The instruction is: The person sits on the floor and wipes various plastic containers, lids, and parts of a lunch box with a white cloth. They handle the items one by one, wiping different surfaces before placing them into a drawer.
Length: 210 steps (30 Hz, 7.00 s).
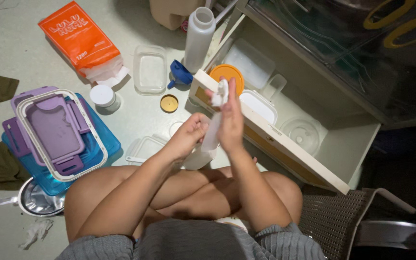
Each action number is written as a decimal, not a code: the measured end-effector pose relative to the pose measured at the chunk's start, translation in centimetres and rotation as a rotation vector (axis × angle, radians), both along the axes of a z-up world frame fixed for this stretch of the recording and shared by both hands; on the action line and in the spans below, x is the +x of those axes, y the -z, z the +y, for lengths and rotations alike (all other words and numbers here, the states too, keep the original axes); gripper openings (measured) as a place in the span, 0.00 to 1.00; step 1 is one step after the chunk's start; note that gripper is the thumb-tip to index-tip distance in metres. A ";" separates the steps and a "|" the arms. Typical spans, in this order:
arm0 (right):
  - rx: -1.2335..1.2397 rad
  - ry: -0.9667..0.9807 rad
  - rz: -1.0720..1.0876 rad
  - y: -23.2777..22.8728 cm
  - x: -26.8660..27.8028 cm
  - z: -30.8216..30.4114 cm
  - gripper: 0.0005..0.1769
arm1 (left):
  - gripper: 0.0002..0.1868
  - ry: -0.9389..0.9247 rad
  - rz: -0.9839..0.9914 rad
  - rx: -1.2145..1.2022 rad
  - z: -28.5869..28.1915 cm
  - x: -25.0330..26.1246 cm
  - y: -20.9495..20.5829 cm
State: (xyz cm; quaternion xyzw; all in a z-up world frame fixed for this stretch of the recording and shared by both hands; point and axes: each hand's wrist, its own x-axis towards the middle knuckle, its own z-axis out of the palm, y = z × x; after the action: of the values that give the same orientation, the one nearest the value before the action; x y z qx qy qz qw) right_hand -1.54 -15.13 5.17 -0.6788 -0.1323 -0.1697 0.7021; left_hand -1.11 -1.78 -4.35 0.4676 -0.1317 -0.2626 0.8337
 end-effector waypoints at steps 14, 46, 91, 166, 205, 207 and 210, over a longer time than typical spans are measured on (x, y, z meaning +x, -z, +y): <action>-0.844 0.407 -0.155 -0.9 -2.1 0.0 0.16 | 0.08 -0.621 -0.519 0.715 2.4 -1.2 -10.9; -0.911 0.318 -0.281 -0.9 -3.0 1.0 0.18 | 0.04 -0.738 -1.012 0.911 3.1 -1.8 -11.3; -0.787 0.371 0.409 -4.5 -1.3 -9.4 0.09 | 0.33 -0.406 -1.115 0.692 2.0 -0.5 -9.8; -1.109 0.782 1.046 14.4 15.5 -26.9 0.21 | 0.21 -0.173 -1.090 0.971 -1.6 0.1 -4.9; -1.156 0.701 1.012 17.5 18.2 -29.9 0.24 | 0.17 -0.179 -0.891 0.971 0.2 2.9 -2.2; -1.208 0.684 0.947 15.5 17.6 -29.6 0.32 | 0.17 -0.209 -0.893 0.970 0.6 3.4 -1.9; -1.140 0.710 0.882 9.4 16.6 -28.2 0.30 | 0.18 -0.262 -0.897 0.936 2.4 4.5 -1.7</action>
State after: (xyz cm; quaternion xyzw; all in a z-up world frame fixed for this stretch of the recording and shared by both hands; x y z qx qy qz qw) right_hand 15.04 -43.35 -4.21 -0.9389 0.3148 -0.0055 0.1392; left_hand 3.41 0.66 -2.67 0.8567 -0.2803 0.0316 0.4318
